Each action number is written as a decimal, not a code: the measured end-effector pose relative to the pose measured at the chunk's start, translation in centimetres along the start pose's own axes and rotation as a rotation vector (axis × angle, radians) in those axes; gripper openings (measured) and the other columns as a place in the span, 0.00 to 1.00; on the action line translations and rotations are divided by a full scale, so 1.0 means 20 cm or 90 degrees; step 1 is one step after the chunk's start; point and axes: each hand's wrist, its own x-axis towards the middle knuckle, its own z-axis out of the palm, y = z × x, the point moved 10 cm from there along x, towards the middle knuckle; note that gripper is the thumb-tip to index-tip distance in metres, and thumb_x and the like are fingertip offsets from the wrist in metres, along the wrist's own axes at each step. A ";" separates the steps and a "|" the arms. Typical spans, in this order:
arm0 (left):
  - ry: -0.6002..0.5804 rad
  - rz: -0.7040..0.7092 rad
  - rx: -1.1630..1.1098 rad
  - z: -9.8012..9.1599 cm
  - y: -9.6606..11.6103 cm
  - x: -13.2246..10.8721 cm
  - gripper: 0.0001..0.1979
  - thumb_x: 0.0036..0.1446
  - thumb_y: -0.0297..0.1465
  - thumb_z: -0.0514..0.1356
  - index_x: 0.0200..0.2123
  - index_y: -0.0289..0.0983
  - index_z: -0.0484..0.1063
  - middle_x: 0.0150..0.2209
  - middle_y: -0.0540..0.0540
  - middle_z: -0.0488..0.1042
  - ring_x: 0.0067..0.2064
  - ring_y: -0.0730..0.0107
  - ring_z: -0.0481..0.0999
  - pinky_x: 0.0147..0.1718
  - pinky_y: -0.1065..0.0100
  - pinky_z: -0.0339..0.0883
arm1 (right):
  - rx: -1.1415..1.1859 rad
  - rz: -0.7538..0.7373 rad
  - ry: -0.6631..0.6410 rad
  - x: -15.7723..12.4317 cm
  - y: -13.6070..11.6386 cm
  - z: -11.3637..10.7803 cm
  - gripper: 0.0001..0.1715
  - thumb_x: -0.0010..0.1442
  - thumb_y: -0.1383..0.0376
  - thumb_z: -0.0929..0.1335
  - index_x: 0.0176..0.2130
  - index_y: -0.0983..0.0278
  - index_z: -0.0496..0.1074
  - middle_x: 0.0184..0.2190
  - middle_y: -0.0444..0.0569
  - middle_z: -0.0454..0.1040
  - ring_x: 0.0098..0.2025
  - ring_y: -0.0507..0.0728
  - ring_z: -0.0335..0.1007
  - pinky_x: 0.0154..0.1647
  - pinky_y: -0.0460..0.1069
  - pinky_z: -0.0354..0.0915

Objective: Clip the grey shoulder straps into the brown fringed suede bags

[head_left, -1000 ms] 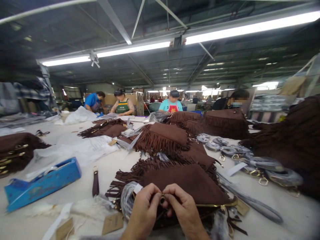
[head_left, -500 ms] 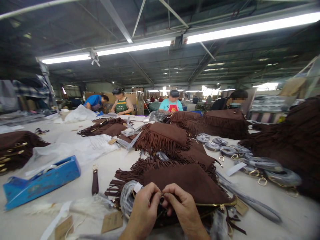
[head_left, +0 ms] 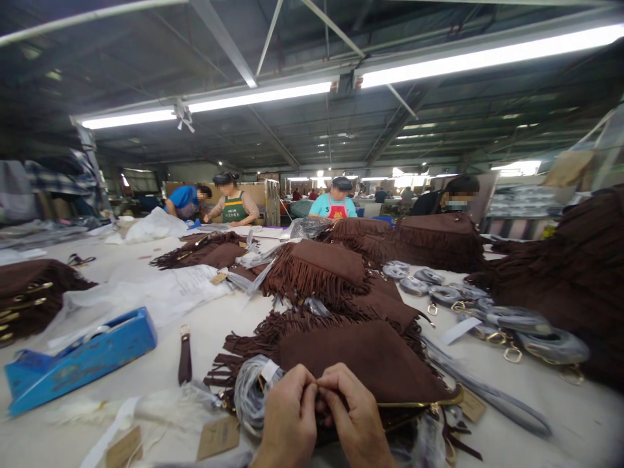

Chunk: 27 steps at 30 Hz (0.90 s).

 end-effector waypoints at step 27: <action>-0.288 0.194 0.004 -0.27 0.35 -0.11 0.15 0.43 0.31 0.63 0.38 0.48 0.75 0.37 0.54 0.78 0.38 0.63 0.75 0.40 0.71 0.65 | -0.310 -0.011 -0.194 -0.25 -0.19 0.05 0.28 0.59 0.61 0.68 0.58 0.58 0.67 0.47 0.54 0.75 0.39 0.62 0.75 0.34 0.47 0.68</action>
